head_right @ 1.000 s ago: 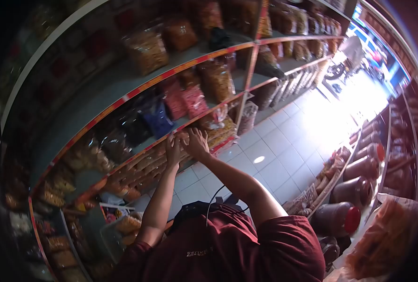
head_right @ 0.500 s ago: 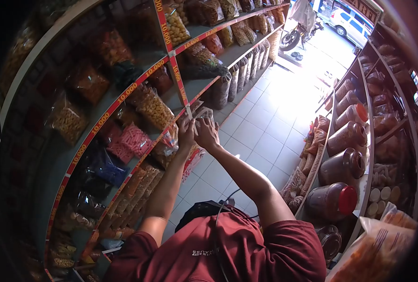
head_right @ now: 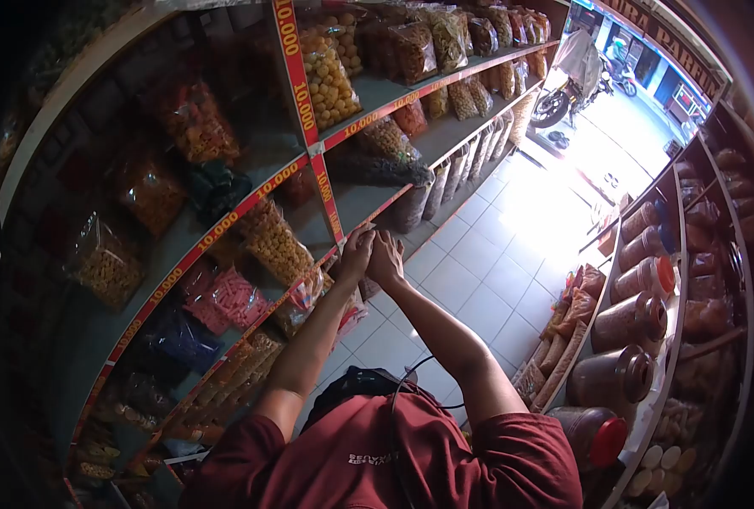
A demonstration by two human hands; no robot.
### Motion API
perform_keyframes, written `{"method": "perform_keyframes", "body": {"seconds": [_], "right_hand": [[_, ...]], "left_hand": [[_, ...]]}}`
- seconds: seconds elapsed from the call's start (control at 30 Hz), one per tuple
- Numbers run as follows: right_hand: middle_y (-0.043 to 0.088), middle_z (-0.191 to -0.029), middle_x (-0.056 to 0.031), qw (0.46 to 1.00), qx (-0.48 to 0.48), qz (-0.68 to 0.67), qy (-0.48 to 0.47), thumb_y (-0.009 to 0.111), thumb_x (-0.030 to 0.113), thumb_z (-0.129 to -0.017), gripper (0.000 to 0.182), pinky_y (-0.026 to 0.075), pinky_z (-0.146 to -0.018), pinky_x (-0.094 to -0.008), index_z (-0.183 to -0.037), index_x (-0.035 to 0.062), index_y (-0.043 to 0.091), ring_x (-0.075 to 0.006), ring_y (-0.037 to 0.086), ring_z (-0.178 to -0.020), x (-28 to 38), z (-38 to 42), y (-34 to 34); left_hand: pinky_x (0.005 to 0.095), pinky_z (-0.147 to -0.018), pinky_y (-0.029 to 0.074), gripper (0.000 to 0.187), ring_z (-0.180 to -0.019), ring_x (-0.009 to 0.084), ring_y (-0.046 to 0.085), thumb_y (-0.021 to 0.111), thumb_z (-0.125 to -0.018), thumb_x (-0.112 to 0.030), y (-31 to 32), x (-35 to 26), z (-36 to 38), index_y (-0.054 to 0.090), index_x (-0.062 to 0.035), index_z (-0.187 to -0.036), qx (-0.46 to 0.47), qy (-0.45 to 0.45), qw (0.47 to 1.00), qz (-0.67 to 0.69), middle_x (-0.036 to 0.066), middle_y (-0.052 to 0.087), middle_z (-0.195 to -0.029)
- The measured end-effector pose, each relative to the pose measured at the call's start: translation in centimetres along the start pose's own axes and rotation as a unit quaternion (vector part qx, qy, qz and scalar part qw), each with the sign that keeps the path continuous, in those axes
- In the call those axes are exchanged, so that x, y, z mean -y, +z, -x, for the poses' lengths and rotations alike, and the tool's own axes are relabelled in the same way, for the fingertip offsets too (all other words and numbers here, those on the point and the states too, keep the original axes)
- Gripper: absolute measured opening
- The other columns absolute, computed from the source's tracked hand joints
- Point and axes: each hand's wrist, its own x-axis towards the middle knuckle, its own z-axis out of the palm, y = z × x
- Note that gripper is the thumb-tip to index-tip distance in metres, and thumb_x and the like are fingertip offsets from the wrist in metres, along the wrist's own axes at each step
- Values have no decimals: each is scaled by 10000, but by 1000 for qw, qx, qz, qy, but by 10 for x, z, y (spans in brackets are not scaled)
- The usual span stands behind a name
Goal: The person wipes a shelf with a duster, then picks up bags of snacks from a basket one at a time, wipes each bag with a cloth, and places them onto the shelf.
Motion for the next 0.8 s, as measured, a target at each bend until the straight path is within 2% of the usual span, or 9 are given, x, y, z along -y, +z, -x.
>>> {"method": "perform_keyframes", "body": {"seconds": [0.07,0.13,0.23,0.3,0.4,0.5,0.6,0.73,0.8], "right_hand": [[547,-1236,-136,999,-25,0,-24,687,224,-796,469,305,-1071,-551,-1228,106,550,-334,499,-1237,-14,-29,3],[547,-1232,-142,999,-38,-9,-22,671,191,-799,443,323,-1047,-525,-1218,105,556,-336,509,-1210,-27,-49,-2],[565,-1266,-138,1000,-15,-3,20,692,267,-791,501,338,-1032,-523,-1248,106,565,-313,491,-1252,-50,-76,-15],[547,-1294,-173,1000,-21,-8,7,684,297,-802,520,336,-1040,-528,-1251,74,547,-344,483,-1265,-64,-96,-23],[499,-1362,-198,999,-27,-15,23,698,341,-794,601,302,-1083,-545,-1289,51,518,-369,432,-1328,-90,-140,-27],[450,-1419,-204,997,-54,37,-29,709,361,-785,681,292,-1100,-544,-1347,52,478,-376,400,-1360,-119,-179,-19],[419,-1452,-197,991,-50,81,-91,730,386,-772,761,287,-1110,-540,-1389,50,436,-381,378,-1379,-143,-224,-12],[441,-1427,-190,991,66,82,-84,751,433,-754,807,326,-1079,-534,-1382,40,433,-384,434,-1319,-173,-263,-9],[482,-1387,-186,983,102,121,-89,756,435,-755,800,359,-1053,-520,-1373,35,440,-371,478,-1270,-183,-277,-10]], "left_hand": [[361,-1077,401,542,-1251,287,551,611,-953,-354,9,-3,-25,536,15,-1343,-11,-17,999,-43,213,579,-1335],[363,-1073,405,544,-1251,293,552,605,-955,-361,21,-1,-49,535,10,-1347,-5,-28,1000,-11,219,574,-1340],[354,-1066,410,569,-1268,289,538,605,-958,-359,39,7,-74,512,31,-1361,6,-38,999,3,229,555,-1360],[344,-1062,413,593,-1285,283,525,608,-960,-354,49,9,-96,489,55,-1373,13,-32,999,-3,236,538,-1378],[333,-1060,416,607,-1293,275,518,616,-963,-337,66,-23,-113,459,65,-1391,-9,-94,995,13,224,533,-1387],[353,-927,478,613,-1179,235,574,585,-972,-379,70,16,-151,418,-45,-1458,-32,-141,989,26,125,568,-1340],[416,-909,484,591,-1186,250,570,570,-967,-417,87,-32,-159,439,-86,-1439,-69,-228,969,71,82,552,-1362],[425,-951,462,567,-1217,259,544,552,-966,-434,99,-14,-194,460,-95,-1412,-141,-261,936,190,74,541,-1368],[404,-989,437,554,-1231,257,530,541,-971,-422,99,0,-203,474,-80,-1402,-147,-224,956,117,92,539,-1368]]}}
